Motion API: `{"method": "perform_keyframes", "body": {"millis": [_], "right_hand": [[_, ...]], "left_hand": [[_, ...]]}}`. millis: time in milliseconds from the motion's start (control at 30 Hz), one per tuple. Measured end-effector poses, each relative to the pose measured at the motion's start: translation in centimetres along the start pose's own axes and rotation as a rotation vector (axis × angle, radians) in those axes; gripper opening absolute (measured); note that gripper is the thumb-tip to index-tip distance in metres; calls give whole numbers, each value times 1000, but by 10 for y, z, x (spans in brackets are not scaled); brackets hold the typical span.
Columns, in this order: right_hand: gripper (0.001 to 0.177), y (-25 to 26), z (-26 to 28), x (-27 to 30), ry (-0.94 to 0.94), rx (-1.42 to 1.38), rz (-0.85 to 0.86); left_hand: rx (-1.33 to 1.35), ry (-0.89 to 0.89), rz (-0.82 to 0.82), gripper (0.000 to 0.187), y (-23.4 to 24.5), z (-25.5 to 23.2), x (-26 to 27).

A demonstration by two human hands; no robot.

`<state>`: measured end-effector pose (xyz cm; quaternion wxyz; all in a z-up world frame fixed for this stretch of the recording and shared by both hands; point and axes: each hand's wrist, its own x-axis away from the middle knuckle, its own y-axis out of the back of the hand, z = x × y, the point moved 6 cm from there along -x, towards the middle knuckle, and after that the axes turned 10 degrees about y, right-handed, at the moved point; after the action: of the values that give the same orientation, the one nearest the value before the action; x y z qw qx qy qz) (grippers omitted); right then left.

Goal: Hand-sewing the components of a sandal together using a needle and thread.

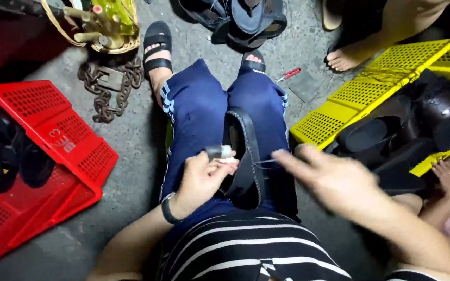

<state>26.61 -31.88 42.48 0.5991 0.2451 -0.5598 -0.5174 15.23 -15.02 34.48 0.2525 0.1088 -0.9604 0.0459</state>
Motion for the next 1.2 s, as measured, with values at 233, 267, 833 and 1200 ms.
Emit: {"method": "perform_keyframes", "body": {"millis": [233, 267, 833, 1200], "right_hand": [[21, -7, 43, -12, 319, -988, -38], [21, -29, 42, -9, 323, -986, -46], [28, -35, -34, 45, -207, -637, -1137], [43, -21, 14, -39, 395, -10, -601]], "left_hand": [[-660, -431, -55, 8, -6, -31, 19], [-667, -435, -56, 8, -3, -41, 17], [-606, -196, -521, 41, 66, -69, 8], [173, 53, 346, 26, 28, -4, -18]]}}
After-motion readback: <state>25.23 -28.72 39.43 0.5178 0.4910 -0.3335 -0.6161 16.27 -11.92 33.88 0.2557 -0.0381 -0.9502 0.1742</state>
